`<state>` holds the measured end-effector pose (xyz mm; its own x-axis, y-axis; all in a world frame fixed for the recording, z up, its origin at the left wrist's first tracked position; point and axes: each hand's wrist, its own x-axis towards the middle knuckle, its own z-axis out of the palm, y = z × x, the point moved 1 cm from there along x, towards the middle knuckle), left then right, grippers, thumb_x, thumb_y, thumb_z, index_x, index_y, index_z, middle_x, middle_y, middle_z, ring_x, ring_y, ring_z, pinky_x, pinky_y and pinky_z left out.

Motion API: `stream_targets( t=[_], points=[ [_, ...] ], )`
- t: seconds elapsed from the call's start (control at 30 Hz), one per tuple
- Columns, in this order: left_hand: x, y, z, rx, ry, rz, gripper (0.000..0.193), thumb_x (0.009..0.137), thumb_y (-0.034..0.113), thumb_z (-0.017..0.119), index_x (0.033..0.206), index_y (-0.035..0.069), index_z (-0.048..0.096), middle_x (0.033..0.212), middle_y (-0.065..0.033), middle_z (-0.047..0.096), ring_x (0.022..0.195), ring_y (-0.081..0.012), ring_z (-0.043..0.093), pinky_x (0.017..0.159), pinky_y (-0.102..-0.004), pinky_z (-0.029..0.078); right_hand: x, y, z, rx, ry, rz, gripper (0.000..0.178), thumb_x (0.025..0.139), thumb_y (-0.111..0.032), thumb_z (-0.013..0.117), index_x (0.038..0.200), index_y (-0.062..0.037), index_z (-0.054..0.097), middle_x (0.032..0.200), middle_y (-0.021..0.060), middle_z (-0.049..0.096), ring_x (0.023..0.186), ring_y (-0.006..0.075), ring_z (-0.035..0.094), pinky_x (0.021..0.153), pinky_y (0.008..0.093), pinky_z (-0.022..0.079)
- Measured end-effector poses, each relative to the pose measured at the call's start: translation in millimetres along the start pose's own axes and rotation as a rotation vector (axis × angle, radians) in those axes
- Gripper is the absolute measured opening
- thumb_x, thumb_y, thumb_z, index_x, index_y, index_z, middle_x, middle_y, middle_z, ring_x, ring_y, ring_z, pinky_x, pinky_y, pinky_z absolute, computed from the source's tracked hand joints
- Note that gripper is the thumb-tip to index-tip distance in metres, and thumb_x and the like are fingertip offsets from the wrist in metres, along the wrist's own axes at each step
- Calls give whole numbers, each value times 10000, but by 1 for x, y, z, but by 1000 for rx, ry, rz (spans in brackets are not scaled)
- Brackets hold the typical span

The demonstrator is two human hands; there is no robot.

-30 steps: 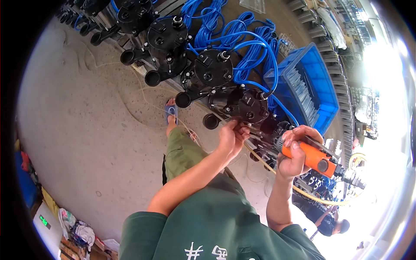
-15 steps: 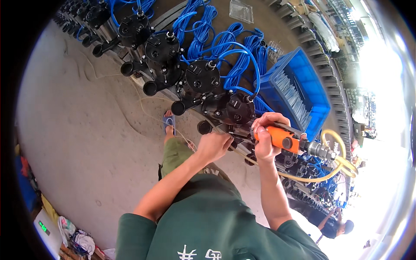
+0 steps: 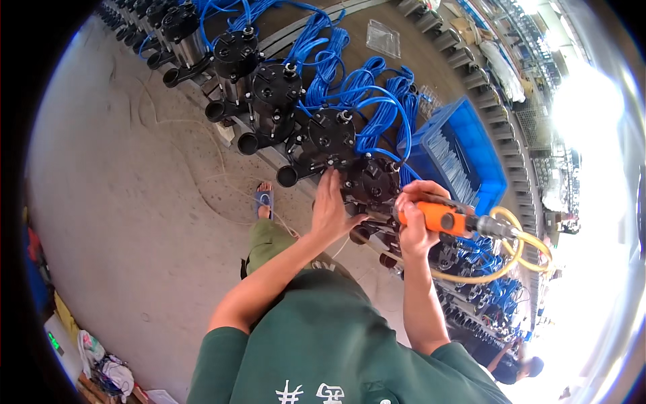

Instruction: The person assembles multiple pumps in a line by placing a black cap onto the motor housing and then using a pneumatic screwdriver to fasten it with long screws.

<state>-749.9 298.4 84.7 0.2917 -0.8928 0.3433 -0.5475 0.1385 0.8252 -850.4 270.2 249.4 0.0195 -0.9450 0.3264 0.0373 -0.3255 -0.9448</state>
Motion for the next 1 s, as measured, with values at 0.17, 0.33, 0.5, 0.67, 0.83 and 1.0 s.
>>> stream_targets(
  t=[0.17, 0.33, 0.5, 0.67, 0.83, 1.0],
  points=[
    [14, -21, 24, -340, -73, -207, 1118, 613, 234, 912, 1462, -100, 267, 1345, -249, 533, 1242, -355, 551, 1048, -388, 435, 18, -5, 33, 1, -97, -85, 329, 757, 19, 572, 1082, 42, 526, 919, 190, 621, 625, 161, 573, 616, 306, 524],
    [13, -30, 33, -410, -110, -202, 1094, 573, 221, 922, 1436, -85, 322, 1263, -224, 562, 1179, -366, 565, 1008, -408, 452, 28, 29, 42, 69, -188, -75, 265, 767, 36, 550, 1029, 27, 519, 890, 165, 608, 671, 170, 579, 633, 309, 524],
    [15, -39, 36, -417, -188, -240, 1147, 479, 170, 957, 1427, -39, 347, 1215, -216, 530, 1103, -408, 547, 944, -454, 465, 44, 18, 57, -21, -159, 78, 317, 764, 10, 543, 1077, 53, 537, 909, 166, 618, 664, 159, 573, 654, 317, 524],
    [9, -48, 46, -410, -199, -186, 1120, 471, 193, 958, 1402, -26, 376, 1163, -208, 539, 1084, -410, 539, 921, -467, 466, 39, 24, 47, -9, -246, 77, 291, 758, 37, 546, 1047, 9, 531, 900, 146, 578, 662, 166, 557, 629, 309, 519],
    [13, -50, 46, -466, -211, -188, 1068, 497, 206, 952, 1388, 3, 401, 1186, -213, 543, 1088, -405, 537, 935, -470, 460, 38, 28, 43, -60, -296, -17, 259, 767, 9, 582, 1020, 21, 527, 859, 140, 581, 624, 162, 560, 608, 299, 522],
    [24, -53, 22, -290, -192, -23, 960, 578, 309, 945, 1355, 33, 453, 1144, -168, 652, 996, -360, 647, 877, -416, 509, 64, 7, 48, 68, -78, -66, 305, 769, -60, 641, 1051, 34, 573, 847, 136, 629, 636, 151, 596, 616, 286, 533]
  ],
)
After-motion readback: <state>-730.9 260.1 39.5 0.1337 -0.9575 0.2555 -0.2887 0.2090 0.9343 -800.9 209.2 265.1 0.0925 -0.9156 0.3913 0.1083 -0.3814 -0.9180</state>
